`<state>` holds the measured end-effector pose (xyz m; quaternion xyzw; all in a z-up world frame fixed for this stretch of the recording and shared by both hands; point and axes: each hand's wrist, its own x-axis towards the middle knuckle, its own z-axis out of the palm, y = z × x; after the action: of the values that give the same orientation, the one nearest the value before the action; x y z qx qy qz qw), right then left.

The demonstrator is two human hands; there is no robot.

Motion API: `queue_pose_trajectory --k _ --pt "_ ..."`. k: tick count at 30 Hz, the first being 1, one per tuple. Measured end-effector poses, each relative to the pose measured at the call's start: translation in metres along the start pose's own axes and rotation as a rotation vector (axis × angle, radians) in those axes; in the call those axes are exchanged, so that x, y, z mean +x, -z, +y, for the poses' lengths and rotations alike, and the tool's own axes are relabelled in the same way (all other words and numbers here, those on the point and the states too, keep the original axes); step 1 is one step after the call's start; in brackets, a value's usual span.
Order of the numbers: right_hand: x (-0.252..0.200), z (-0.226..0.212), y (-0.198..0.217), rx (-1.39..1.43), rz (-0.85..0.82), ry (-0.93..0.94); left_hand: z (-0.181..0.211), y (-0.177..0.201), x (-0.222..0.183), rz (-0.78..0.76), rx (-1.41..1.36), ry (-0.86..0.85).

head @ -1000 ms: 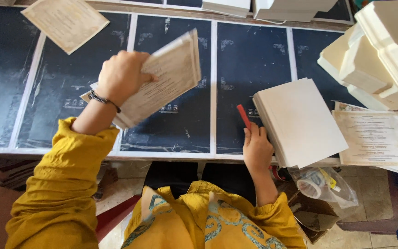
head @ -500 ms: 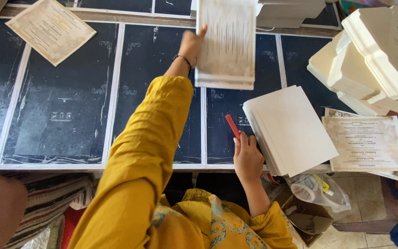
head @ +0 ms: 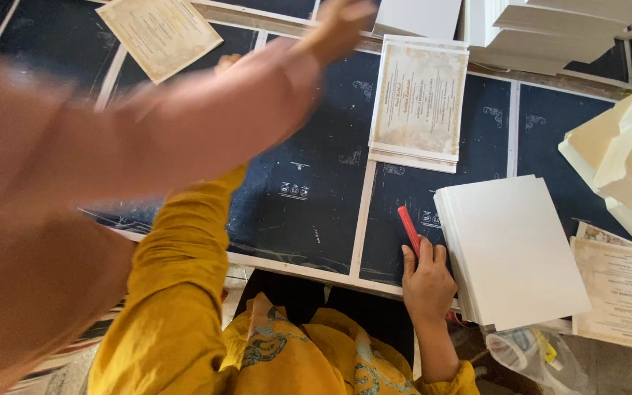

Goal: Folding printed invitation sheets and organizing them into neat stacks on a production table.

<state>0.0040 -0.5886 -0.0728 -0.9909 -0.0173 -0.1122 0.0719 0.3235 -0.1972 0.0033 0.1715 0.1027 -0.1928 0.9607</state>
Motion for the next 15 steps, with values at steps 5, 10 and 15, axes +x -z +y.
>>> queue_pose_trajectory --k 5,10,15 --pt "0.004 -0.004 0.004 -0.043 -0.089 -0.086 0.011 0.207 -0.007 0.565 2.265 -1.405" --pt "0.010 -0.007 0.018 0.101 -0.228 -0.173 -0.147 0.082 -0.114 0.294 2.028 -0.890" --pt "0.008 0.004 0.016 0.189 -0.244 -0.175 -0.204 0.046 -0.170 0.197 1.968 -0.602"
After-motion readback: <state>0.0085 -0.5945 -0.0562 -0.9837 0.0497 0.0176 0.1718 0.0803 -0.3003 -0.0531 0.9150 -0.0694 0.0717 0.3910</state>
